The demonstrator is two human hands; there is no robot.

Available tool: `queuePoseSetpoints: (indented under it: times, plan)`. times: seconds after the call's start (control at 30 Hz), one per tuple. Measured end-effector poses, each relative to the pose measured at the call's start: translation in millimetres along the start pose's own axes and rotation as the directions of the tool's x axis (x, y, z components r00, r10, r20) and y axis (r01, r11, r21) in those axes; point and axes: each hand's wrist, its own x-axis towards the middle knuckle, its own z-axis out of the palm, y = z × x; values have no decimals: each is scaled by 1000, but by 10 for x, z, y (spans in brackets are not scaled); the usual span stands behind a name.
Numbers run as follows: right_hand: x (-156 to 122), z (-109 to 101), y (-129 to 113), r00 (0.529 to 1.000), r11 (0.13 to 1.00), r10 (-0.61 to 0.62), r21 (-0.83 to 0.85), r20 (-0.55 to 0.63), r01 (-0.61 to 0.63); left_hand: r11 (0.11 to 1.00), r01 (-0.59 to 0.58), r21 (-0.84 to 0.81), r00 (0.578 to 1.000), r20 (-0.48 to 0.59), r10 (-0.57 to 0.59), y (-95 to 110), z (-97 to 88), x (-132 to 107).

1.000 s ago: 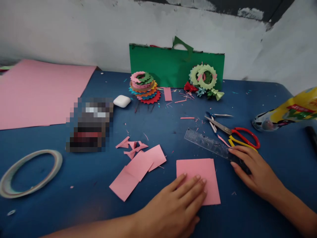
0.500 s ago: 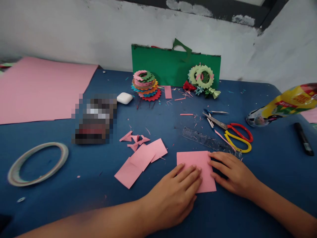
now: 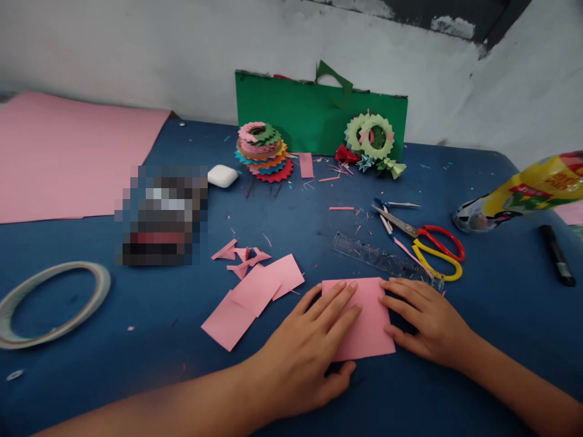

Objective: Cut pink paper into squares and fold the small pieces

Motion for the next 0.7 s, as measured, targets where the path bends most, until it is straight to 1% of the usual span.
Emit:
queuePoseSetpoints:
  times: [0.23,0.43,0.53,0.6,0.7]
  plan:
    - [14,3,-16,1000,1000,-4,-28,27,5,1000,-19,8,1000,2,19,-13,5,-4]
    - [23,-1,-40,998,999,22,-50,57,-20,1000,-19,14,1000,4,19,-24,8,9]
    - [31,-10,-47,997,999,31,-44,67,-28,999,39,-6,999,1,-39,-38,-36,17]
    - [39,-16,-49,997,999,35,-33,70,-33,993,114,-11,993,-3,-114,-50,-86,41]
    - [46,-16,-48,996,999,45,-20,71,-44,978,206,31,979,-10,-205,-59,-176,144]
